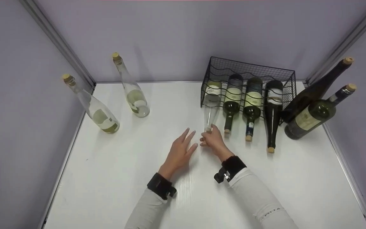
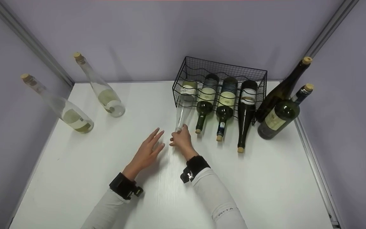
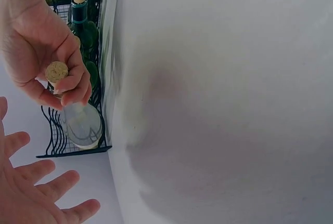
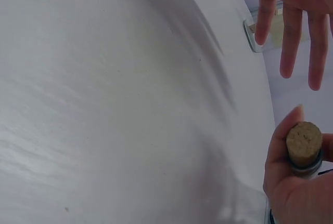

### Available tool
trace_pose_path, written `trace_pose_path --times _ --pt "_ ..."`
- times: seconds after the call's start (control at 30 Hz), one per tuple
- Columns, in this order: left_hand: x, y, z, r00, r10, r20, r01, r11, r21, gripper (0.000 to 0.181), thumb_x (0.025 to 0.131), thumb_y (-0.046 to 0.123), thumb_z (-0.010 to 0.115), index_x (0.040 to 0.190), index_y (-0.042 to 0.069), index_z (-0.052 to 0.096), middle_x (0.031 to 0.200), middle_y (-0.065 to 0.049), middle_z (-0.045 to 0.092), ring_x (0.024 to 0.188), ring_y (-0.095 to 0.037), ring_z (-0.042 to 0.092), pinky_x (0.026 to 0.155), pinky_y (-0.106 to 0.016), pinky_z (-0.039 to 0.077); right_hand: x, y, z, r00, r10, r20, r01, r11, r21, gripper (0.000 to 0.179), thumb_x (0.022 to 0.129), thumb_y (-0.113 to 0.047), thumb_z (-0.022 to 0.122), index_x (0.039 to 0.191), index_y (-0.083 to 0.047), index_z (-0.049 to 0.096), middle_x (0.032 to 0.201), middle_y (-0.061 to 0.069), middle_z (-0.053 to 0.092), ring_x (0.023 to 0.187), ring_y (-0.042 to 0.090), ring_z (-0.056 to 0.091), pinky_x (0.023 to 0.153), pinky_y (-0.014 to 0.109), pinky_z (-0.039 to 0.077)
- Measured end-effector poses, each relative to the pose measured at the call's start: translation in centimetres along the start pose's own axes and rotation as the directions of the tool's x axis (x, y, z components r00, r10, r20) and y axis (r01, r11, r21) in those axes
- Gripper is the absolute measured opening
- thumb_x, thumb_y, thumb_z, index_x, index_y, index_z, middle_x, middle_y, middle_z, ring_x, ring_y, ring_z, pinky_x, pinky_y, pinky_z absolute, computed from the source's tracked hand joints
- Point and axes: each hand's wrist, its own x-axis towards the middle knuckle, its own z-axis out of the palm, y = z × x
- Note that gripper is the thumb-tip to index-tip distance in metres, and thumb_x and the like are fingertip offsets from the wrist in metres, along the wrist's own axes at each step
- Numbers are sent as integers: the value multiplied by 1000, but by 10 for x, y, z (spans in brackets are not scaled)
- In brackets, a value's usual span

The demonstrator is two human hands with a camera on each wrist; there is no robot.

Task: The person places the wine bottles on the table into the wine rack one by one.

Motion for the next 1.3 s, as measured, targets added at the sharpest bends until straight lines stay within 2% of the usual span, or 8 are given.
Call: trace_pose_path --times 0.17,0.4,0.7,0.87,0.97,1.03,1.13,1.3 --pt "1 -1 0 1000 6 -10 -6 1000 13 55 105 41 43 151 12 40 155 -18 33 136 -33 40 108 -49 34 4 -1 1 1000 -11 28 9 998 59 81 95 -2 55 157 -2 3 138 25 41 84 20 64 67 29 58" --pt "-1 0 -1 1000 -13 3 13 1000 -14 56 105 44 40 152 14 38 156 -16 31 137 -32 38 109 -49 33 13 -5 -3 998 33 60 -40 994 102 82 98 -9 58 158 -10 1 156 21 23 104 34 64 70 33 58" --pt "-1 -1 0 999 -32 17 32 999 -12 57 105 47 37 153 15 36 157 -14 29 139 -31 36 110 -49 31 26 -8 -13 995 49 88 -56 995 85 81 101 -13 56 159 -13 -1 156 22 24 96 28 66 74 34 58" --pt "-1 -2 0 999 -37 22 37 999 -26 58 105 47 37 152 14 37 157 -15 29 140 -31 35 110 -49 31 31 -11 -16 995 28 99 -35 997 72 88 99 -8 59 158 -13 -6 154 24 23 96 28 63 80 34 56" --pt "-1 -3 -1 999 -38 21 38 999 -24 58 105 47 38 152 14 37 157 -15 29 140 -31 35 111 -49 31 33 -11 -16 994 15 104 -20 999 49 97 92 2 63 158 -12 -7 141 28 38 91 26 64 85 36 55" --pt "-1 -3 -1 999 -40 21 40 999 -22 57 105 46 38 153 15 37 157 -14 29 140 -31 34 111 -49 31 33 -11 -15 996 3 93 -7 999 44 100 88 9 65 158 -10 -5 119 26 53 85 24 65 87 37 54" --pt "-1 -4 -1 999 -42 20 42 999 -18 57 105 46 38 153 15 37 157 -14 29 140 -31 35 110 -49 31 33 -11 -13 998 -24 53 20 997 73 101 83 14 66 158 -7 2 89 16 58 74 21 66 85 39 55" --pt "-2 -5 -2 999 -41 20 42 999 -26 58 105 47 37 153 15 35 158 -15 28 139 -33 35 110 -51 31 33 -10 -12 999 -38 -6 39 995 94 95 81 14 68 157 -6 14 93 8 48 71 17 64 79 37 57"
